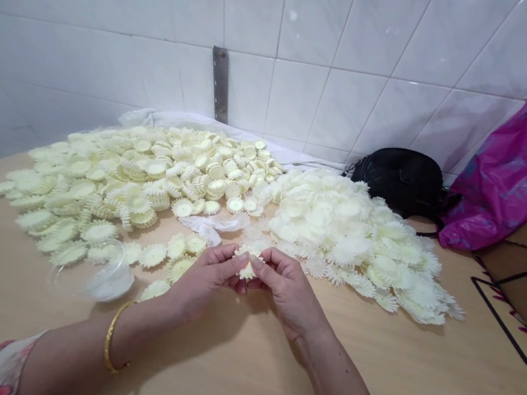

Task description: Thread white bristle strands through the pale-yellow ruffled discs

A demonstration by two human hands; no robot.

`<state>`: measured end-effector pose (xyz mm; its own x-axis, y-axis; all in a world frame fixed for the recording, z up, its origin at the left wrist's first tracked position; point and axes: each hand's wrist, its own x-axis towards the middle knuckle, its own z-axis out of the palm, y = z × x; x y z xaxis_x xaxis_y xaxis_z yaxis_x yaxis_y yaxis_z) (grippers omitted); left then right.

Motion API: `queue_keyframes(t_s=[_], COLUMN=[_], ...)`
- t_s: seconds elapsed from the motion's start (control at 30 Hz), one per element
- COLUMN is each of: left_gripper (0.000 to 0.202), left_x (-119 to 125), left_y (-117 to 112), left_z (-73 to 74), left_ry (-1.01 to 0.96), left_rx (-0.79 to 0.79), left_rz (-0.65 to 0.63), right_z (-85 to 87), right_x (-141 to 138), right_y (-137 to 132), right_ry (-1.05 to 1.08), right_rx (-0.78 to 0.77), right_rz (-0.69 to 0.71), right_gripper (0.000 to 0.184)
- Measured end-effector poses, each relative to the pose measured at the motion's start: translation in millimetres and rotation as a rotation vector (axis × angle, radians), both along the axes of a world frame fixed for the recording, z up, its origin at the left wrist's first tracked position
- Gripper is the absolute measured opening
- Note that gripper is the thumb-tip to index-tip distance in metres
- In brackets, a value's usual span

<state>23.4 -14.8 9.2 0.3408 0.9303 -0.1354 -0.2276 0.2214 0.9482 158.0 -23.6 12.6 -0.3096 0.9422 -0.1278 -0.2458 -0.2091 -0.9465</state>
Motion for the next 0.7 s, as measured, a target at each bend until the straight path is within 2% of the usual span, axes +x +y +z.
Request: queue_keyframes(t_s=[0.1,0.27,0.37,0.5,0.6,0.7], left_gripper=[0.027,0.026,0.03,0.037,0.042,0.038], left_x=[-1,-2,-2,-4,-4,-4], left_y=[2,4,5,6,7,6], left_z=[0.1,0.5,-1.9,-7.9,-9.9,-8.8], left_ry=[-0.007,0.01,0.005,0.034,0.076,0.076], left_rx=[-0.008,-0.035,0.012,0.084,0.069,0.024], left_rz=[0.001,0.026,0.016,-0.007,-0.01,-0.048], right_z=[-0.7,6.1,10.0,6.2,2.2,1.9], right_x=[-2,2,4,2,1,2], right_y=[0,-1,-3,-4,-3,-2], right_ry=[-0.085,-0.44,-0.551,-0.567,-0.532,-0.473], right_rx=[0.041,0.341,0.46,0.444,0.39,0.322], right_rz=[-0.014,-0.268,-0.242,-0.223,-0.21,-0.245], right_gripper=[0.03,0.027,0.02,0.015,0.02,0.025])
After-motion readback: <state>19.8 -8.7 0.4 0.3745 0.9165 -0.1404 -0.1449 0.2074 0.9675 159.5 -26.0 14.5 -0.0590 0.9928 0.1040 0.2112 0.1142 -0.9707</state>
